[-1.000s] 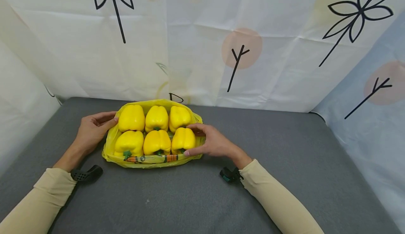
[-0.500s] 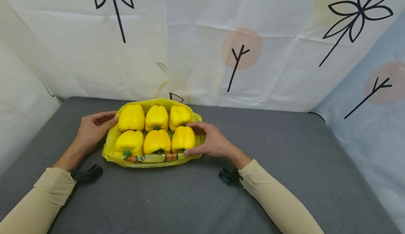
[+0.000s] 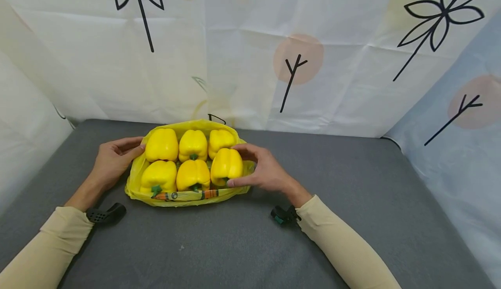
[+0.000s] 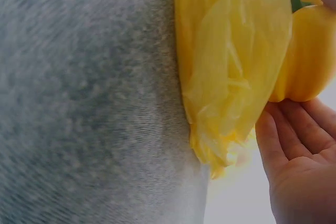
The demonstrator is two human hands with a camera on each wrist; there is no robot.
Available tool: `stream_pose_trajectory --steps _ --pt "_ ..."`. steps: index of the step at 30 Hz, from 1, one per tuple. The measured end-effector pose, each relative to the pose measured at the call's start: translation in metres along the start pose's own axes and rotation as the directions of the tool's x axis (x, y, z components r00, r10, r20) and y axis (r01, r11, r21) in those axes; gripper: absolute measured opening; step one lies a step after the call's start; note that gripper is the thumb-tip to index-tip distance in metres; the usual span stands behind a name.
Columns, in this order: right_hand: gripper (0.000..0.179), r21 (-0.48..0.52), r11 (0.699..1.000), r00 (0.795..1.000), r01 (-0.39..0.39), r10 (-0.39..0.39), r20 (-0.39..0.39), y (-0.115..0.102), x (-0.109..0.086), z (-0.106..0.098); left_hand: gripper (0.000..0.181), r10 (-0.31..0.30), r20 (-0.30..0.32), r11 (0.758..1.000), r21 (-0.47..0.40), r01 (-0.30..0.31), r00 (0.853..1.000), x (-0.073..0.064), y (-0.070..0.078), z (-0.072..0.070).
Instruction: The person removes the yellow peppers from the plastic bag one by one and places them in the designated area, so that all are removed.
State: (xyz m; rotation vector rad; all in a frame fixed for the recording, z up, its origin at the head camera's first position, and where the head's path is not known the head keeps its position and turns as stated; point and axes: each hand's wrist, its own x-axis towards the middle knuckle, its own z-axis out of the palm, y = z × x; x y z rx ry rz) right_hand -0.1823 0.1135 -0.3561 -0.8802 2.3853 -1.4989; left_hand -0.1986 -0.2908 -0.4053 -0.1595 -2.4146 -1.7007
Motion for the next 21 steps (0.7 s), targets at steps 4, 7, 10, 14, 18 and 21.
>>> stream_pose_trajectory --steps 4,7,10,14,18,21 --pt "0.074 0.02 1.0 0.999 0.024 -0.024 -0.023 -0.003 0.0 -0.002 0.041 0.014 0.016 1.0 -0.015 -0.014 1.0 0.0 -0.001 -0.001" --pt "0.074 0.025 0.999 0.999 0.033 -0.032 -0.041 -0.005 0.0 -0.004 0.041 0.015 0.019 1.0 -0.018 -0.014 1.0 0.0 -0.001 -0.001" --pt "0.074 0.033 0.998 0.998 0.047 -0.045 -0.054 -0.008 -0.001 -0.007 0.041 0.011 0.018 1.0 -0.013 -0.01 1.0 0.0 0.0 -0.001" --pt "0.073 0.05 0.996 0.995 0.069 -0.065 -0.077 -0.009 -0.002 -0.012 0.041 0.01 0.017 1.0 -0.017 -0.009 1.0 0.0 0.0 -0.001" --pt "0.073 0.073 0.995 0.992 0.071 -0.063 -0.106 -0.011 -0.002 -0.019 0.041 0.007 0.015 1.0 -0.02 -0.007 1.0 0.001 -0.001 -0.001" --pt "0.074 0.088 0.994 0.99 0.066 -0.054 -0.129 -0.012 -0.003 -0.025 0.042 0.002 0.012 1.0 -0.013 -0.002 1.0 0.001 -0.002 -0.001"
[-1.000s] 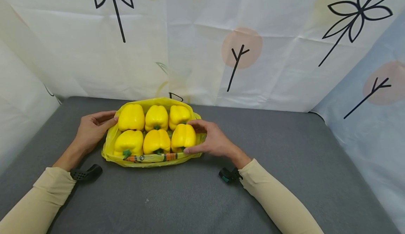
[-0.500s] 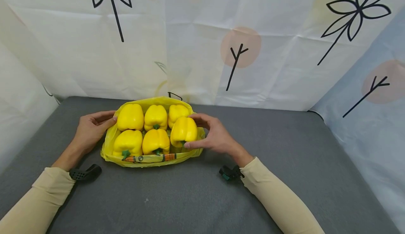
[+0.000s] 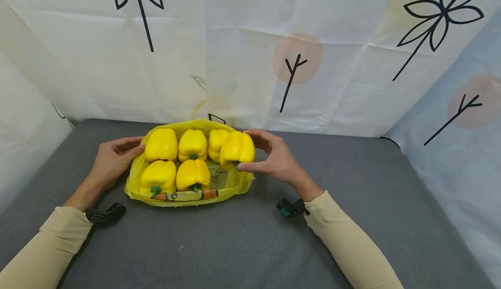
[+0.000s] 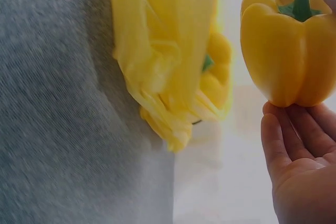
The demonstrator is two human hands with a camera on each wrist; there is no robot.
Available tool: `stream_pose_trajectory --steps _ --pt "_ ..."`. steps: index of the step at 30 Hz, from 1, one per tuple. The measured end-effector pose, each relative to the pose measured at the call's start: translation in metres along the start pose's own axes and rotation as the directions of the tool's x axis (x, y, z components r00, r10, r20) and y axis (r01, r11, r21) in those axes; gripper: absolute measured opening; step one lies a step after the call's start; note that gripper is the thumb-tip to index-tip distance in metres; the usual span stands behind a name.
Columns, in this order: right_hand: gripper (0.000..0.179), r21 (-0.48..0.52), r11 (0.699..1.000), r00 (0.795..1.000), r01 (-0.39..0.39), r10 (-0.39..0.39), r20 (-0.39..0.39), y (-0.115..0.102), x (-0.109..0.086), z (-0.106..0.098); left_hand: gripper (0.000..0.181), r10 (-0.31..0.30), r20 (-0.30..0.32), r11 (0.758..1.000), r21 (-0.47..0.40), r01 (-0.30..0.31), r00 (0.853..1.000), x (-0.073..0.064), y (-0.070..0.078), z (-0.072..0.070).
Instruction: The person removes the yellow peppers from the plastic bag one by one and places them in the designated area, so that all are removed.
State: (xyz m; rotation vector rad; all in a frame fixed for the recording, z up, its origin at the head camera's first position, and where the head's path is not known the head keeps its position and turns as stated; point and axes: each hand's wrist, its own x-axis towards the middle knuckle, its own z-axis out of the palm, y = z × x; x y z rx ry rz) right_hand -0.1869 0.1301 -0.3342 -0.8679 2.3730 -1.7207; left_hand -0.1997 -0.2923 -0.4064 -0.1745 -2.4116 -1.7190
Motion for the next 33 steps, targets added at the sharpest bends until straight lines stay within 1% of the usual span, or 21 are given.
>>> stream_pose_trajectory --steps 6,14,19,25,33 --pt "0.072 0.037 0.999 0.999 0.002 -0.001 -0.038 0.0 0.001 -0.013 0.043 -0.016 0.002 1.0 0.011 0.016 1.0 0.0 0.0 0.0" --pt "0.068 0.141 0.989 0.995 -0.033 0.046 -0.09 0.007 0.002 -0.029 0.043 -0.009 0.005 1.0 0.014 0.009 1.0 -0.001 0.001 0.0" --pt "0.069 0.181 0.981 0.989 -0.073 0.095 -0.114 0.017 0.004 -0.037 0.042 -0.003 0.006 1.0 0.008 0.003 1.0 -0.001 0.002 0.0" --pt "0.068 0.182 0.974 0.978 -0.138 0.162 -0.129 0.032 0.005 -0.044 0.042 -0.011 0.004 1.0 0.0 0.011 1.0 -0.001 0.001 0.0" --pt "0.07 0.197 0.962 0.963 -0.19 0.222 -0.153 0.054 0.005 -0.053 0.044 -0.025 -0.003 1.0 0.015 0.025 1.0 0.0 0.001 0.0"
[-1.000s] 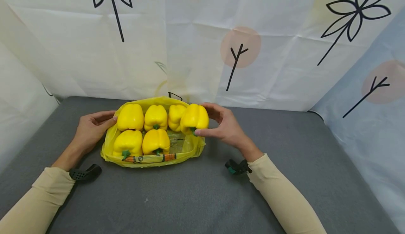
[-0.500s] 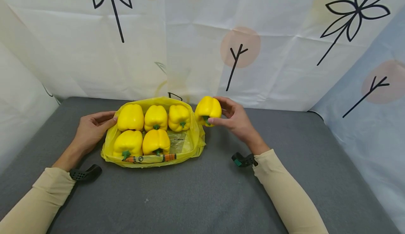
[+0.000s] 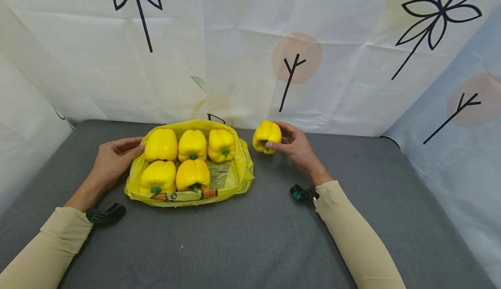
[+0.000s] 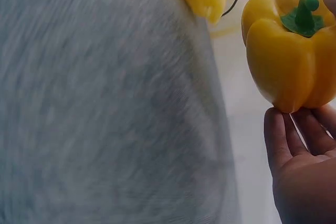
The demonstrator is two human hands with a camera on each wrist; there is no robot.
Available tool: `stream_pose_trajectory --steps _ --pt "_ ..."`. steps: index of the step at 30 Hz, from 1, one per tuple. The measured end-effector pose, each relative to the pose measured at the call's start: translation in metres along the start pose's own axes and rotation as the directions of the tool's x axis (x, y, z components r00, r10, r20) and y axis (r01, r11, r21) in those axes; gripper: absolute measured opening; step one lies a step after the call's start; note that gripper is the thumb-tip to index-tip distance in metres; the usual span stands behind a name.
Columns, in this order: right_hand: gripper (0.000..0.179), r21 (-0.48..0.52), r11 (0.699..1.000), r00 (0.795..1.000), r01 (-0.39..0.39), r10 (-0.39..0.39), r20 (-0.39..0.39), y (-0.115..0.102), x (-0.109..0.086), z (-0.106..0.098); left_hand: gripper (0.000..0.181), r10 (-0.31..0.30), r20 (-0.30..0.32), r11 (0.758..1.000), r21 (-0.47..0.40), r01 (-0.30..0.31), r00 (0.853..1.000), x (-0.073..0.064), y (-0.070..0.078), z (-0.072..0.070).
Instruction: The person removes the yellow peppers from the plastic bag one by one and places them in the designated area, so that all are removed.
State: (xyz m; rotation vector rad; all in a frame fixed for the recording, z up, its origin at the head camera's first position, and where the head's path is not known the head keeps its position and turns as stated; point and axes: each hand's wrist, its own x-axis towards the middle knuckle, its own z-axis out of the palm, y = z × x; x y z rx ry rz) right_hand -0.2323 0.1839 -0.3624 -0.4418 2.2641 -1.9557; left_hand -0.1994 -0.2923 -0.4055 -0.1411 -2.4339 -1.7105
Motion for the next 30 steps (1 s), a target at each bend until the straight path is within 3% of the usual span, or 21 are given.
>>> stream_pose_trajectory --steps 13,30 --pt "0.074 -0.003 0.998 0.998 -0.056 0.056 -0.026 0.016 0.007 -0.01 0.042 -0.001 0.011 1.0 -0.021 0.002 1.0 0.0 0.001 -0.001" --pt "0.074 -0.004 0.997 0.997 -0.082 0.082 0.005 0.026 0.01 -0.015 0.043 0.019 0.007 1.0 -0.007 -0.019 1.0 0.0 0.002 0.0"
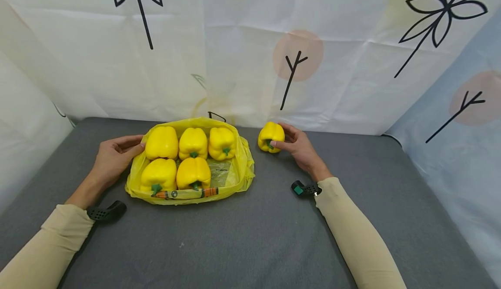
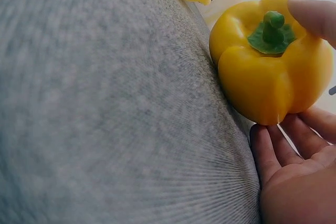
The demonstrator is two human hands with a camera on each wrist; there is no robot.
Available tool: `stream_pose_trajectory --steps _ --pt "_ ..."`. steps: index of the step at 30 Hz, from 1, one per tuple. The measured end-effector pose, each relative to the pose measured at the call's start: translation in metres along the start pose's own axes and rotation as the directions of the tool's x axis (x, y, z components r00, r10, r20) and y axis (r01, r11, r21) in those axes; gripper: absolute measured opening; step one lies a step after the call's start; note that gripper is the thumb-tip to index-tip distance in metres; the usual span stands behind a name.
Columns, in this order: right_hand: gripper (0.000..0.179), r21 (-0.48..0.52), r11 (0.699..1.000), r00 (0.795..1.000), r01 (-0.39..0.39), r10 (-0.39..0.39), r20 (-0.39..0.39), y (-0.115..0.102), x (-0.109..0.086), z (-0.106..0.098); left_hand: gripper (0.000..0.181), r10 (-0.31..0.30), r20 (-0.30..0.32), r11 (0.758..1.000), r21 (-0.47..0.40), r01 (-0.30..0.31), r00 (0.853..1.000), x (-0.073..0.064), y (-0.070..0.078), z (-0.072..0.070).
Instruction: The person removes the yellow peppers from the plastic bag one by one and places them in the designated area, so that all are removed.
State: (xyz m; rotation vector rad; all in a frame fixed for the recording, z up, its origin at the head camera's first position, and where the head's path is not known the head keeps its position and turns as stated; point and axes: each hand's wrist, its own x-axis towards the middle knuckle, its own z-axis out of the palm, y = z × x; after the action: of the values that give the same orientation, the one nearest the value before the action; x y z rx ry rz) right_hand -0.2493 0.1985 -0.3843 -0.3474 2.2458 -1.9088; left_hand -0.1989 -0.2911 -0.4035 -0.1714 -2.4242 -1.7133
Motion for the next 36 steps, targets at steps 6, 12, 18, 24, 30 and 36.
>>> stream_pose_trajectory --steps 6,12,18,24,30,36 --pt "0.072 0.007 1.0 1.0 -0.008 0.008 0.0 -0.0004 -0.0004 0.0022 0.043 0.001 0.001 1.0 -0.004 -0.001 1.0 0.0001 -0.0001 0.0002" --pt "0.068 0.021 1.0 1.0 0.0 0.0 0.002 -0.0006 0.0002 0.0033 0.044 -0.006 -0.003 1.0 0.002 0.006 1.0 0.0002 -0.0015 -0.0001" --pt "0.066 -0.003 1.0 1.0 0.02 -0.02 0.009 0.0026 0.0009 0.0028 0.043 -0.005 -0.007 1.0 -0.003 0.005 1.0 0.0006 -0.0017 0.0001" --pt "0.065 -0.012 1.0 1.0 0.023 -0.023 0.006 0.0034 0.0007 0.0028 0.043 0.002 -0.006 1.0 -0.002 -0.002 1.0 0.0002 -0.0011 0.0004" --pt "0.064 -0.019 0.999 0.999 0.03 -0.03 0.014 0.0046 0.0014 0.002 0.044 0.005 -0.004 1.0 0.013 -0.005 1.0 -0.0001 -0.0016 0.0003" --pt "0.063 -0.025 0.999 1.0 0.022 -0.022 0.014 0.0037 0.0004 0.0027 0.044 0.002 0.0 1.0 0.007 -0.002 1.0 0.0004 -0.0017 0.0001"
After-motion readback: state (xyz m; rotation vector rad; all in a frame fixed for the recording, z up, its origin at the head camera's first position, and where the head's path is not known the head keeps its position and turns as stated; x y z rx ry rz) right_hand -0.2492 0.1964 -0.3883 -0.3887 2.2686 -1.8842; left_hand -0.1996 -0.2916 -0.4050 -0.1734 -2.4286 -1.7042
